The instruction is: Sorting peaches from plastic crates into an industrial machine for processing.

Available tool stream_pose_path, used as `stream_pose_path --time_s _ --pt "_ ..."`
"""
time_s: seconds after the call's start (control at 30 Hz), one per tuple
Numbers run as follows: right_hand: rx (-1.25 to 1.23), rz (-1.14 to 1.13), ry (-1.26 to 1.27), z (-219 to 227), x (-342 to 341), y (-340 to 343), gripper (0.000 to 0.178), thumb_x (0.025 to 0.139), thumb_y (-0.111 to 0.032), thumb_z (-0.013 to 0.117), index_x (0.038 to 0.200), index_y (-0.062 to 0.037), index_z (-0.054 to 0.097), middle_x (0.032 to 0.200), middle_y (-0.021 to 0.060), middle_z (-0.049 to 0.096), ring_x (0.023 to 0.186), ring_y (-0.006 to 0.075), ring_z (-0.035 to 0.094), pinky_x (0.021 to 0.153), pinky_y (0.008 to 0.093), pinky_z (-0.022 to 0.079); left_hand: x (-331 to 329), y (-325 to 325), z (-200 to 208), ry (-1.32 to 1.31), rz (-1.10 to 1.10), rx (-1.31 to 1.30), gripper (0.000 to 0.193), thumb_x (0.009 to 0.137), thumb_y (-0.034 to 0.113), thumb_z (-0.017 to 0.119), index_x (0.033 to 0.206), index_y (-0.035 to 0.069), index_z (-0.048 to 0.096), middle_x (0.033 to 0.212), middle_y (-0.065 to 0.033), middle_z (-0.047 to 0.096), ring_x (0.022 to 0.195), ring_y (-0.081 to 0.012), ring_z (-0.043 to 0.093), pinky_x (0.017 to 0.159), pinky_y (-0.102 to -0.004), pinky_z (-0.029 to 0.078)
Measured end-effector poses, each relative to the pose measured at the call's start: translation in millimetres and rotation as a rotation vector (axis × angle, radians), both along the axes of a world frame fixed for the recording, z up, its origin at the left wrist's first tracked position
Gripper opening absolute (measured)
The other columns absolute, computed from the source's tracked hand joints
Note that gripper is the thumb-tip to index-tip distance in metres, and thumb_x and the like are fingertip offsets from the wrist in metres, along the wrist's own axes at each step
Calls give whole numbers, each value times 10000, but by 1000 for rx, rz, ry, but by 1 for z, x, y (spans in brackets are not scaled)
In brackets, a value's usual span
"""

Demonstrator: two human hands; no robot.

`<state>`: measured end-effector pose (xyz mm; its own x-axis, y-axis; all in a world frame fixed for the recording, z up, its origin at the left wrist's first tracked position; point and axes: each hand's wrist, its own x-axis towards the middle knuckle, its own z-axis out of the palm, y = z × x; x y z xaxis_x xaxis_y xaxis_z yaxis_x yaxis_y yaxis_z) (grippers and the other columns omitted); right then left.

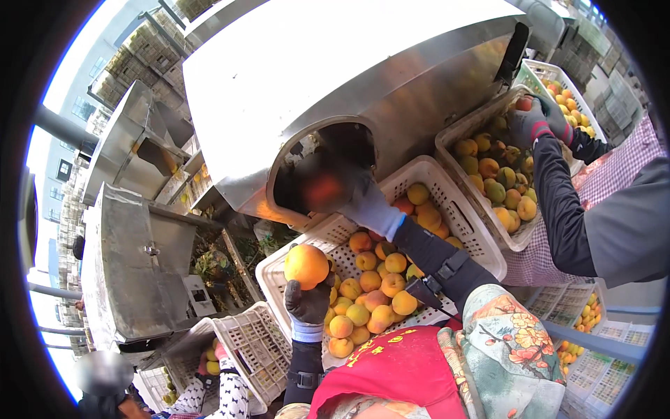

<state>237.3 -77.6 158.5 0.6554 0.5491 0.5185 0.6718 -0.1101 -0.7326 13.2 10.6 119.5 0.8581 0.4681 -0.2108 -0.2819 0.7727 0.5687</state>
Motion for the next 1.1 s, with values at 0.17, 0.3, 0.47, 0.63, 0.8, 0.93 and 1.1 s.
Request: stream_pose_path --time_s 0.17,0.3,0.47,0.63,0.8,0.93,1.1 --pt "136 -264 -312 22 12 29 694 713 -200 746 1333 -46 475 1129 178 610 1024 329 595 912 397 461 17 2 -1 -49 -144 -214 678 832 552 624 1303 91 463 1208 -120 561 1043 -294 573 891 -435 479" --pt "-42 240 380 69 -64 -12 693 729 -228 737 1340 -39 470 1102 169 624 942 317 616 813 384 480 20 6 26 72 -59 -294 672 859 586 570 1297 86 475 1150 -122 597 950 -254 620 807 -381 526" --pt "-73 160 -67 4 -96 -11 1037 609 -349 791 1459 -67 267 1317 227 441 1094 406 502 946 491 372 28 3 46 218 -184 114 727 903 657 418 1293 47 490 1211 -137 602 1017 -206 629 774 -276 541" --pt "17 28 -80 11 -71 -12 1034 578 -346 808 1432 -48 307 1299 233 449 1112 427 490 943 496 389 37 3 44 252 -131 284 715 914 647 416 1260 29 514 1118 -122 638 959 -221 632 822 -361 508" --pt "-86 -180 -171 4 -51 -11 1013 615 -386 828 1411 -13 326 1353 276 414 1220 441 432 1034 492 347 -11 4 -53 770 -290 1164 584 872 486 564 1296 86 521 1278 -149 546 1166 -281 532 969 -405 428" --pt "-141 -208 -209 -12 -34 0 1026 611 -386 831 1403 9 311 1361 294 394 1246 446 407 1058 512 317 -55 -16 -78 1028 -1204 1660 826 700 465 674 1391 88 424 1381 -195 423 1261 -465 377 1058 -594 288" --pt "-83 -93 -265 -11 27 38 1047 632 -340 807 1424 45 242 1416 275 330 1282 437 362 1076 534 281 -61 -44 -71 875 -1323 1983 837 725 280 631 1470 139 277 1338 -174 423 1270 -403 373 900 -719 303"
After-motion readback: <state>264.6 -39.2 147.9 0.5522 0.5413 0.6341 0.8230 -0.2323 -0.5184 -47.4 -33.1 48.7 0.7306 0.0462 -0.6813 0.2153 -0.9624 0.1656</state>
